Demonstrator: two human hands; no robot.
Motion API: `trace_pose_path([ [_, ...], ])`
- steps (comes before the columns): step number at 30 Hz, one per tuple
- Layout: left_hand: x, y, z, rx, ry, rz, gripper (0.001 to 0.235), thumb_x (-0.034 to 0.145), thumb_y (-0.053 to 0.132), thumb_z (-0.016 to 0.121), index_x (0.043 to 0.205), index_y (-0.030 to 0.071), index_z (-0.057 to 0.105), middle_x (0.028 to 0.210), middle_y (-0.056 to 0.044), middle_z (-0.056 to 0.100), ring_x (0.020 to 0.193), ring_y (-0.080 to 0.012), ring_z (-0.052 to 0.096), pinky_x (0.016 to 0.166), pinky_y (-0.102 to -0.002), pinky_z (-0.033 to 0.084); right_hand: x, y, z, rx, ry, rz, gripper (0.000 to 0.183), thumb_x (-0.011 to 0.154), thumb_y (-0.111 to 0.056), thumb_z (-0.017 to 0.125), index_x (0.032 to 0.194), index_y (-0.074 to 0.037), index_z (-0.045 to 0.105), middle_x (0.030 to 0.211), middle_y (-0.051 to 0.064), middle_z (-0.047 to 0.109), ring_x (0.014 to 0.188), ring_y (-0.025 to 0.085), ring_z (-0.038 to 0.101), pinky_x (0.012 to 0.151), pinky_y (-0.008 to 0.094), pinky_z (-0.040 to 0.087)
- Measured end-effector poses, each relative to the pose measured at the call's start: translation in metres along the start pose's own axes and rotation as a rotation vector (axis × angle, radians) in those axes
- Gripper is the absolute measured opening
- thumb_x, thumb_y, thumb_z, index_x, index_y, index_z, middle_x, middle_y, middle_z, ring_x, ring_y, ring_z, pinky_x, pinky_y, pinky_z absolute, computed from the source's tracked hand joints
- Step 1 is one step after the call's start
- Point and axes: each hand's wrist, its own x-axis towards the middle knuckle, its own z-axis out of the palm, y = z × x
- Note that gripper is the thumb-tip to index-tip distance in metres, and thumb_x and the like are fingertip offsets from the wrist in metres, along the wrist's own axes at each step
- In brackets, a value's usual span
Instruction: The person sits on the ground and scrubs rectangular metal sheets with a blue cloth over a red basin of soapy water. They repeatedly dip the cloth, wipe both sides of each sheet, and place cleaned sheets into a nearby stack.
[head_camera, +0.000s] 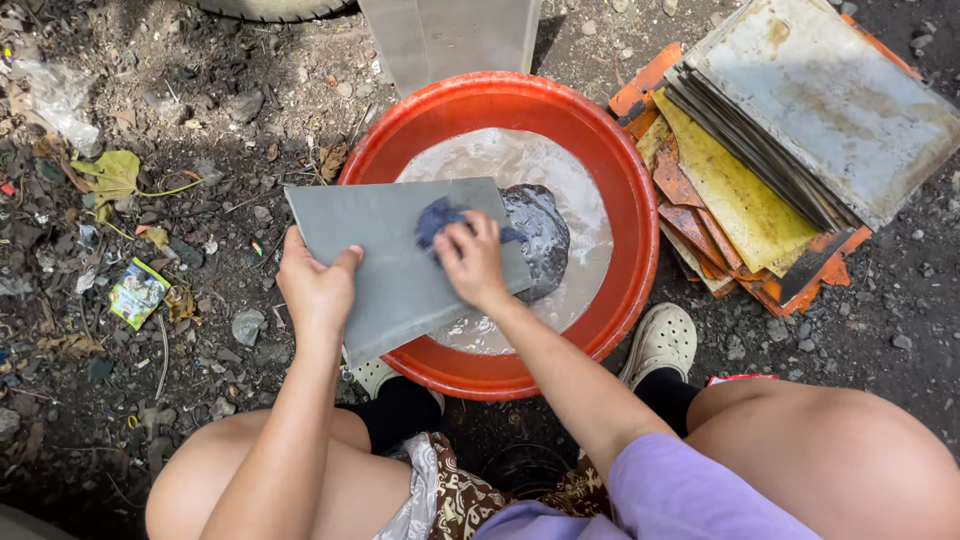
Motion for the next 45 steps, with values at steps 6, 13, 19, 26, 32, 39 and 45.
trace_pose_path([
  [6, -0.002, 0.019, 0.001, 0.001, 0.007, 0.01, 0.037, 0.08, 0.003, 0.074, 0.115, 0.001, 0.062, 0.103, -0.012, 0.076, 0.091, -0.0188, 0.075, 0.083, -0.033, 0.057, -0.001, 0.02, -0.016, -0.217, 0.056, 0.306, 0.021, 0.097, -0.023, 0.065, 0.093, -0.004, 0.059, 0.106, 0.018, 0.057, 0.103, 0.038, 0.053, 0.092, 0.052, 0.042],
  [13, -0.003, 0.016, 0.0, 0.1, -0.015, 0.007, 0.036, 0.083, 0.003, 0.075, 0.116, 0.001, 0.061, 0.095, -0.014, 0.075, 0.083, -0.0211, 0.071, 0.081, -0.034, 0.056, 0.032, -0.012, 0.03, -0.016, 0.021, 0.004, 0.039, 0.102, -0.016, 0.059, 0.141, -0.011, 0.06, 0.13, 0.018, 0.06, 0.119, 0.039, 0.052, 0.106, 0.05, 0.042],
  [19, 0.002, 0.02, 0.003, 0.008, -0.006, 0.076, 0.037, 0.081, 0.002, 0.074, 0.116, 0.001, 0.061, 0.104, -0.011, 0.076, 0.094, -0.017, 0.073, 0.085, -0.031, 0.054, 0.045, 0.031, -0.008, -0.234, 0.08, 0.264, 0.031, 0.097, -0.015, 0.06, 0.126, -0.011, 0.068, 0.119, 0.019, 0.06, 0.105, 0.043, 0.054, 0.095, 0.05, 0.045],
  [26, 0.006, 0.006, 0.0, 0.161, -0.011, -0.096, 0.041, 0.082, 0.005, 0.076, 0.12, 0.003, 0.062, 0.082, -0.014, 0.072, 0.065, -0.0195, 0.062, 0.068, -0.033, 0.053, 0.015, -0.023, 0.014, 0.065, 0.024, 0.227, 0.027, 0.095, -0.023, 0.066, 0.119, -0.01, 0.067, 0.11, 0.016, 0.063, 0.103, 0.038, 0.063, 0.09, 0.047, 0.052],
  [32, 0.008, 0.004, -0.002, 0.058, -0.02, -0.026, 0.039, 0.081, 0.007, 0.076, 0.117, 0.003, 0.062, 0.089, -0.012, 0.075, 0.072, -0.0165, 0.068, 0.072, -0.031, 0.056, 0.078, 0.039, 0.006, -0.257, 0.023, 0.266, 0.04, 0.096, -0.017, 0.062, 0.136, -0.013, 0.066, 0.114, 0.023, 0.057, 0.103, 0.045, 0.058, 0.089, 0.052, 0.048],
  [39, 0.008, 0.003, 0.0, 0.089, -0.004, -0.037, 0.039, 0.079, 0.006, 0.075, 0.115, 0.002, 0.06, 0.091, -0.014, 0.076, 0.075, -0.0243, 0.075, 0.076, -0.035, 0.057, -0.005, -0.034, 0.006, -0.083, 0.04, 0.247, 0.037, 0.096, -0.015, 0.062, 0.132, -0.006, 0.066, 0.114, 0.019, 0.061, 0.104, 0.038, 0.063, 0.093, 0.046, 0.051],
  [45, 0.006, -0.004, -0.002, 0.073, 0.015, 0.005, 0.036, 0.081, 0.008, 0.075, 0.114, 0.001, 0.06, 0.092, -0.014, 0.076, 0.081, -0.0214, 0.075, 0.078, -0.035, 0.058, 0.067, -0.036, 0.049, -0.038, 0.001, 0.043, 0.036, 0.099, -0.018, 0.064, 0.135, -0.014, 0.067, 0.109, 0.018, 0.059, 0.101, 0.038, 0.06, 0.09, 0.048, 0.051],
])
